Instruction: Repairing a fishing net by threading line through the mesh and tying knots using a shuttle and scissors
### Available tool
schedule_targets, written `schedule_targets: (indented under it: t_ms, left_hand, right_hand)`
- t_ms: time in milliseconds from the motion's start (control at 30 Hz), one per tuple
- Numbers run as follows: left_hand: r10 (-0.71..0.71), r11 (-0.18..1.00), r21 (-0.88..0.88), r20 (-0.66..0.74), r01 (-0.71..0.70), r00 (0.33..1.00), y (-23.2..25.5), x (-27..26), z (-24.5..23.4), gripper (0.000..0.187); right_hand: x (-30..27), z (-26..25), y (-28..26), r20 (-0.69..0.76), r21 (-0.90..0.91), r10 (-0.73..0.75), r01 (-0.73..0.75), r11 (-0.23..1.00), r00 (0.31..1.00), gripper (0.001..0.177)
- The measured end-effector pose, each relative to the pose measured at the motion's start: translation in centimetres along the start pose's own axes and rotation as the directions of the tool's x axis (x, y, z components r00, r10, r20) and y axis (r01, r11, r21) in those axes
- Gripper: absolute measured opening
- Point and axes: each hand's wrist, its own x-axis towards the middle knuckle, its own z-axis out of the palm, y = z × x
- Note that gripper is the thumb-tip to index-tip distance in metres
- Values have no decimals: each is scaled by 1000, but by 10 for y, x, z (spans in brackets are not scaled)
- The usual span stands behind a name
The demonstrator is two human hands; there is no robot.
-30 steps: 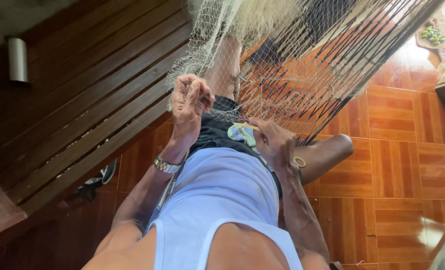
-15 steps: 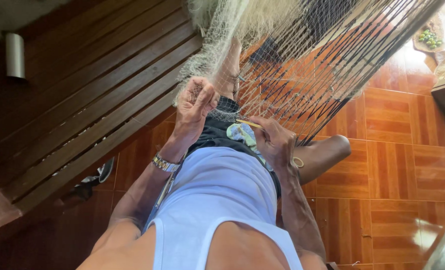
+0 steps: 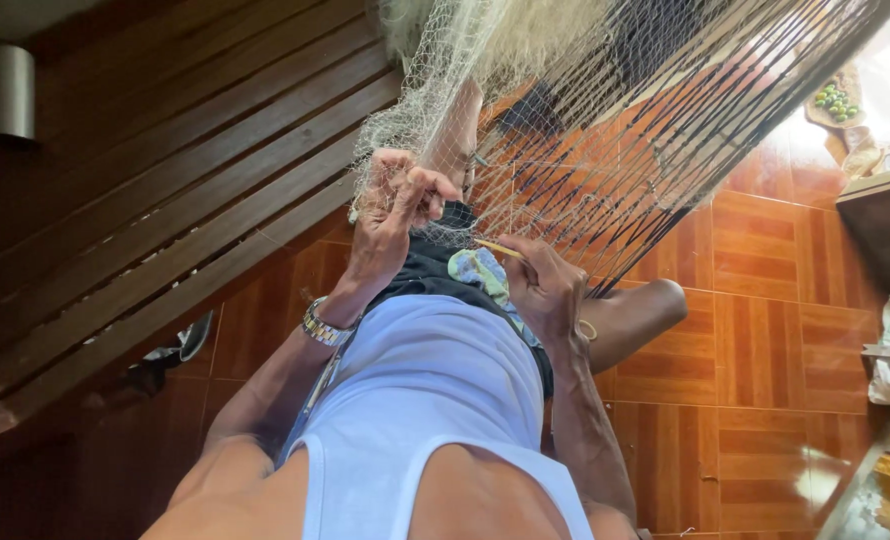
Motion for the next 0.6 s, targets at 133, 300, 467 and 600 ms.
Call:
schedule_targets:
  t_ms: [133,300,467,600]
  left_hand:
    - [-18,1000,-6,16,18,1000,4,2,0,9]
    - [-56,987,155,63,45,996,34,4,6,40]
    - [3,980,196,20,-7,1000,40,1,15,45]
    - [95,967,237,-10,-90,995,42,-2,14,38]
  right_hand:
    - [1,0,-5,16,-20,1,-1,1000,1000,15]
    - [1,1,-8,53,14,26,-27,1000,998,17]
    - [7,-2,-17,49,60,25,-28,998,998,17]
    - [7,-11,-18,121,151,78,-96,984,990,26]
